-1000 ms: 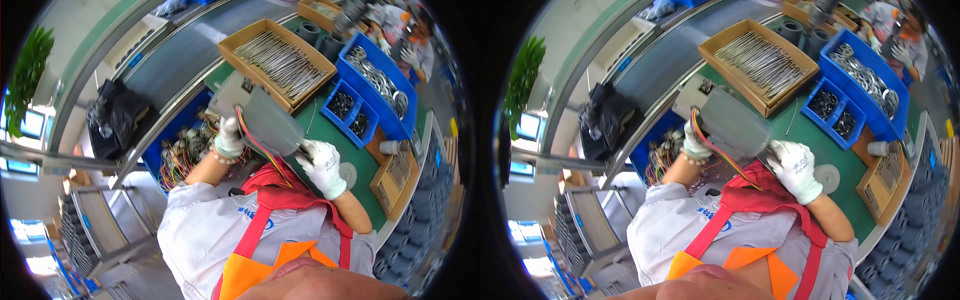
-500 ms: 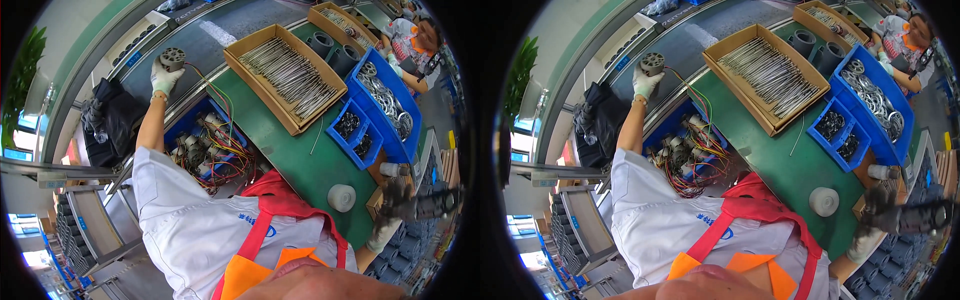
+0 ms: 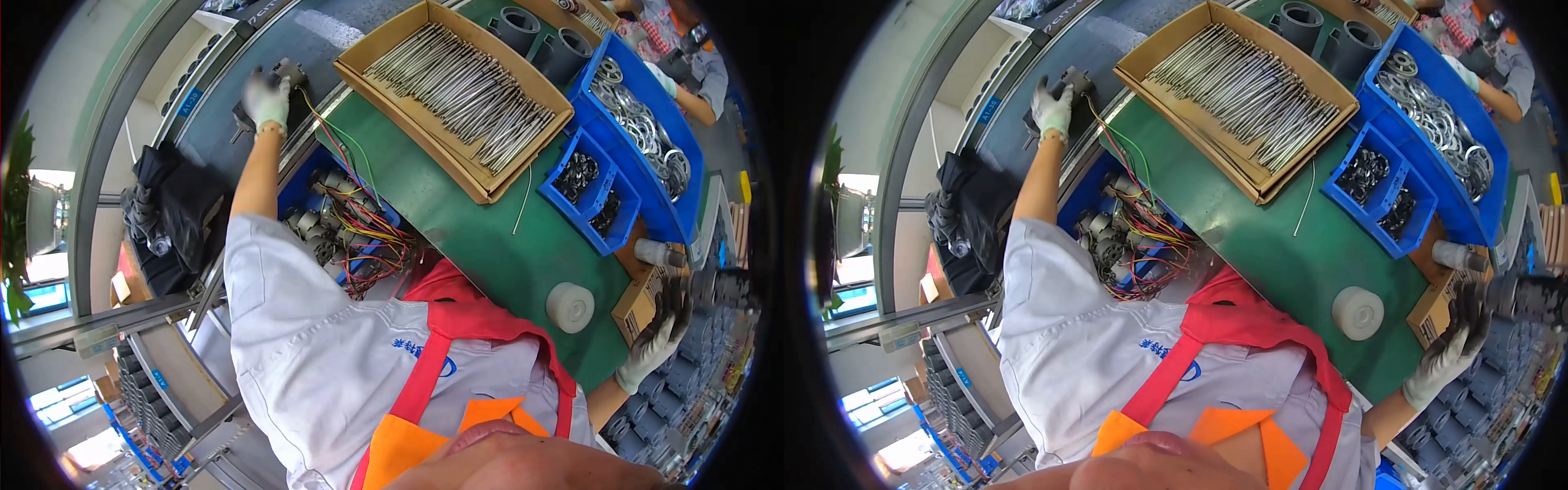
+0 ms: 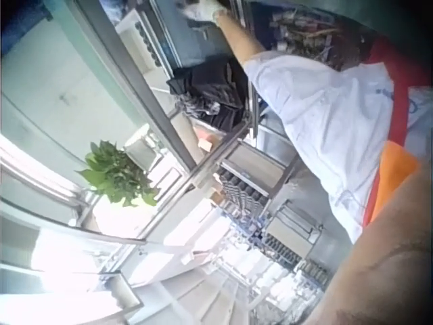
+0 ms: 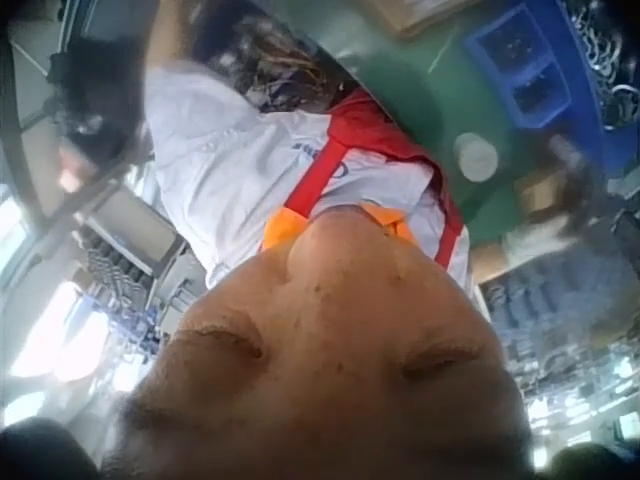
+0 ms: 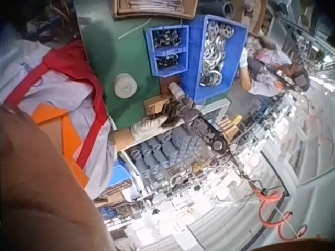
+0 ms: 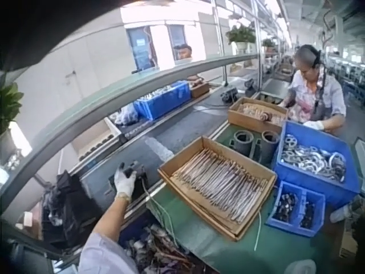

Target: The person assembles electric motors by inserting a motor rotor into a motor stator, then securing the motor housing and end cap with screws using an electric screwdriver.

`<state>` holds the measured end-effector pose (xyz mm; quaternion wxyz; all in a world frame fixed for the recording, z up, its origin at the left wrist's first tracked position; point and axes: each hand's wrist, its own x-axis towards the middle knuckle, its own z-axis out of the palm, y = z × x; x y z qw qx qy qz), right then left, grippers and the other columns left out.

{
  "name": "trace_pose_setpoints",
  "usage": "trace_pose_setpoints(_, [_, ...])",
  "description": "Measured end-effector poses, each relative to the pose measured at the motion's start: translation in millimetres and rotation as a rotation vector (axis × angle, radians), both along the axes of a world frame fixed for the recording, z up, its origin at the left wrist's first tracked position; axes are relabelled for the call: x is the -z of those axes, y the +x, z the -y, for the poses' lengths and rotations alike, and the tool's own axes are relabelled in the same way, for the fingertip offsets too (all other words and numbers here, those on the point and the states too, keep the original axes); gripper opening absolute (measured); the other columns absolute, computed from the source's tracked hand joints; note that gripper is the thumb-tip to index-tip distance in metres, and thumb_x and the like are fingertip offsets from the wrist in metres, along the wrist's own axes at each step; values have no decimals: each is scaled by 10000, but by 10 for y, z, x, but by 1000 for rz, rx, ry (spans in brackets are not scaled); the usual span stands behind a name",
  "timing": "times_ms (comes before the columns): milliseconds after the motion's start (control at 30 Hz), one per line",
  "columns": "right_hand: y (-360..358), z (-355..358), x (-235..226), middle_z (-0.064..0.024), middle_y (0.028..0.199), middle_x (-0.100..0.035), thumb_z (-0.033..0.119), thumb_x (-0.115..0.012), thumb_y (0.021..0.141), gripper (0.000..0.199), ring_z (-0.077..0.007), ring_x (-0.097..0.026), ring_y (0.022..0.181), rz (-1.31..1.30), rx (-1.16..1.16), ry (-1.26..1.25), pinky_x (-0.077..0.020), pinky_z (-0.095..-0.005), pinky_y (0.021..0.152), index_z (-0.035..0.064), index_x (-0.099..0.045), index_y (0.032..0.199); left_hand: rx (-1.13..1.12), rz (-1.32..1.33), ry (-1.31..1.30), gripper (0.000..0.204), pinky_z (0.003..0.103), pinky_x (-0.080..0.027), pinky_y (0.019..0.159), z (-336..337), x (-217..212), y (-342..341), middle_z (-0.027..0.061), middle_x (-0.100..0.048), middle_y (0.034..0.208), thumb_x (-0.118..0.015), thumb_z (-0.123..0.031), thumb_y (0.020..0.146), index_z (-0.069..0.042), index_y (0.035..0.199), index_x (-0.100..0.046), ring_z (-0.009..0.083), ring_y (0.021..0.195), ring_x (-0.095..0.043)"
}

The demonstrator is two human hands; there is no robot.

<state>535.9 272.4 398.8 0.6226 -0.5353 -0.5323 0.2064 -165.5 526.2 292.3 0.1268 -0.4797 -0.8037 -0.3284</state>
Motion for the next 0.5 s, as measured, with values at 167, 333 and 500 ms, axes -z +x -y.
trace_pose_setpoints(167, [-99,-306,165,-213,1421,-468,264,-416,1041,505,-307,-533,1261,-73,-45,-102,-435,-410,1039,-9,-345,1460,172,1496,182,505,419,-443,941,549,363,556,144,-635,1120,-642,-356,921,12,1251,-538,293,1024,-584])
trace_pose_setpoints(333, [39,-262,132,-201,1434,-456,211,-454,1025,479,-276,-552,1238,-34,-24,-139,-461,-370,1003,-6,-375,1445,779,1993,107,371,418,-455,899,799,392,969,103,-635,1063,-547,-314,982,-20,1207,-565,261,982,-589])
trace_pose_setpoints(500, [402,-101,178,-169,1191,-629,143,-501,1008,391,-226,-622,1082,7,95,-269,-478,-348,962,-62,-493,1341,594,1231,-88,252,335,-500,811,1039,-461,1060,62,-653,1003,-575,-259,979,-45,1107,-612,168,841,-610])
